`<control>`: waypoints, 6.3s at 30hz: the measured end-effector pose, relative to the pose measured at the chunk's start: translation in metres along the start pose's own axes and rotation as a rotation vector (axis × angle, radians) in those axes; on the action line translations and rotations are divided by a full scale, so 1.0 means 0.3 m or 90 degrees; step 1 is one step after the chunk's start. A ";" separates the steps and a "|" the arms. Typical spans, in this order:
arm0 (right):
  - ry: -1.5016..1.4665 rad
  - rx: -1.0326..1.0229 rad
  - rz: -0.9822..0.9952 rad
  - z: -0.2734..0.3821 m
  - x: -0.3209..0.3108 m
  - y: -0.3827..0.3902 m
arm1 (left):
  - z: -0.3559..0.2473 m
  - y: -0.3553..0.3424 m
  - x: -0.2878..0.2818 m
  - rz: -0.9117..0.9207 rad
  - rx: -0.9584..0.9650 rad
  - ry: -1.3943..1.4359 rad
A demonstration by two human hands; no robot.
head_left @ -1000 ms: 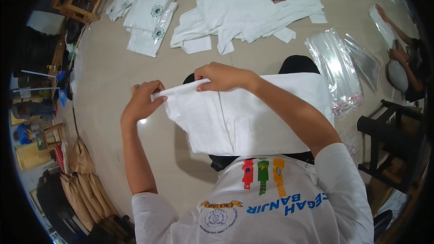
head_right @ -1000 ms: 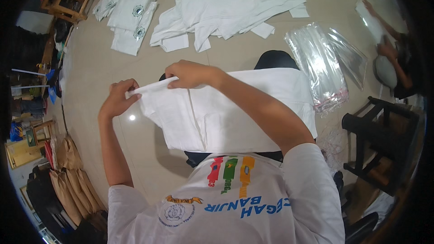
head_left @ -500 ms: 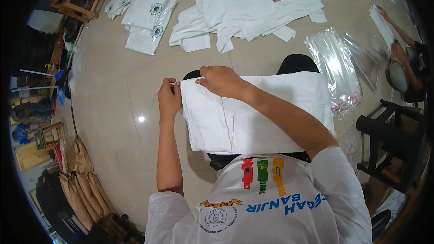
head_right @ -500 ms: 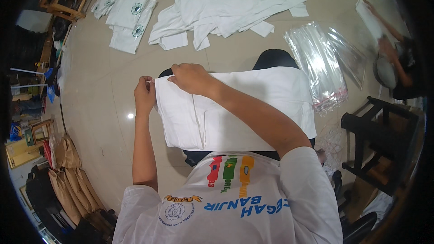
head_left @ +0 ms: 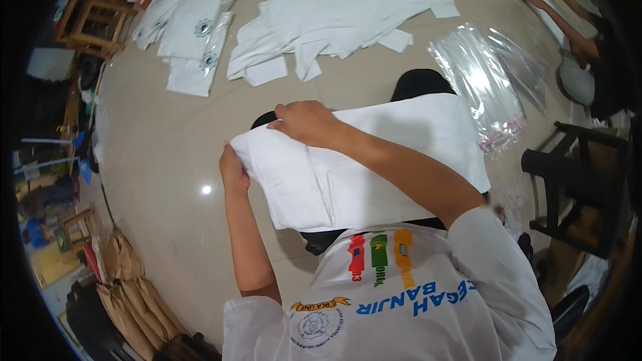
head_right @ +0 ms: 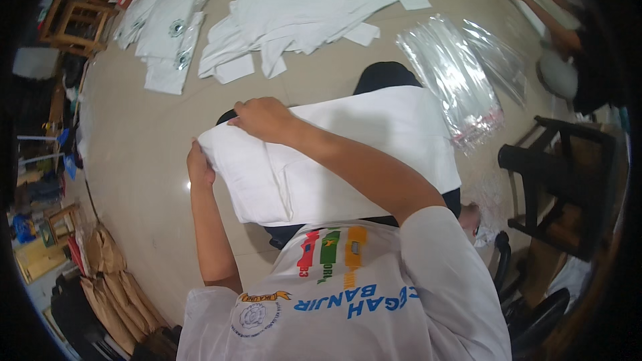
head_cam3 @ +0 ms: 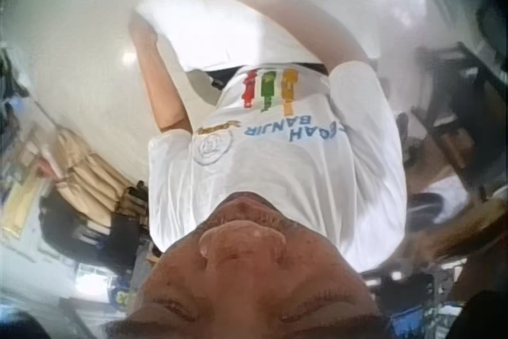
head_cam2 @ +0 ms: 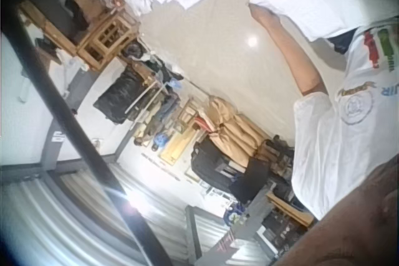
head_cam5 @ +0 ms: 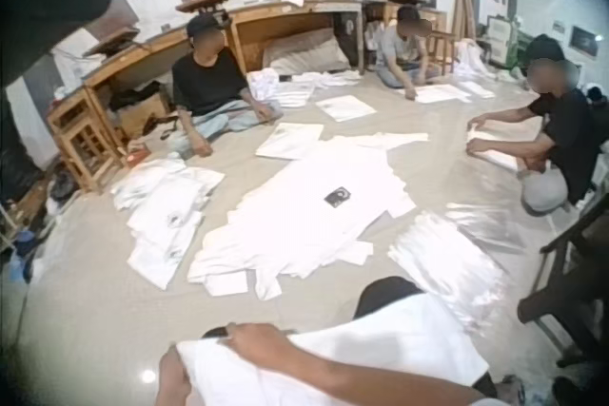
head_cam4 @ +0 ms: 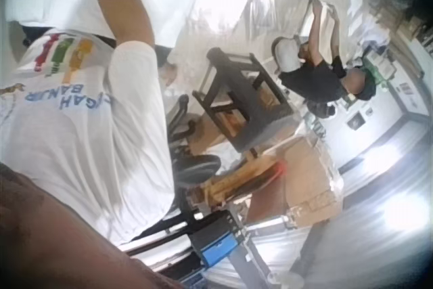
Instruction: The person folds white t-shirts by hand and places each folded shirt into a clear plastic bag. The person sits on the floor surrounded by stacks of t-shirts and plastic bags, repeating the folding and bagging process for multiple shirts.
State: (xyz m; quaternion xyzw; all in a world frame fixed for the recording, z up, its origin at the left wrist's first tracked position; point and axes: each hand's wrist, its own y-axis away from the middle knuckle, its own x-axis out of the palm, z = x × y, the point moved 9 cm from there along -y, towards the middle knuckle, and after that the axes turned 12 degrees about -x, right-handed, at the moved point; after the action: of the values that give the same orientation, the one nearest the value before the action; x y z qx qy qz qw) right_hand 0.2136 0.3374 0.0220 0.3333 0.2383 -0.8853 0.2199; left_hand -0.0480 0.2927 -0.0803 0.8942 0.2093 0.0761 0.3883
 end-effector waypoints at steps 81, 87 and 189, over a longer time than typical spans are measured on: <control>-0.438 0.468 -0.927 0.012 -0.391 1.676 | 0.489 0.761 1.862 1.137 0.056 -0.848; -0.420 0.464 -0.884 0.006 -0.385 1.674 | 0.449 0.814 1.839 1.072 0.181 -0.936; -0.024 0.635 -0.471 0.066 -0.607 1.358 | 0.254 0.859 0.707 0.250 0.314 -0.741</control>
State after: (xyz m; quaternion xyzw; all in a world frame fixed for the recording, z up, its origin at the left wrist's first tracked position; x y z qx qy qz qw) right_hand 0.5515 0.0465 0.0494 0.2758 -0.1080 -0.9133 -0.2797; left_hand 0.2472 0.1768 0.0490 0.8736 -0.1903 -0.4004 0.2007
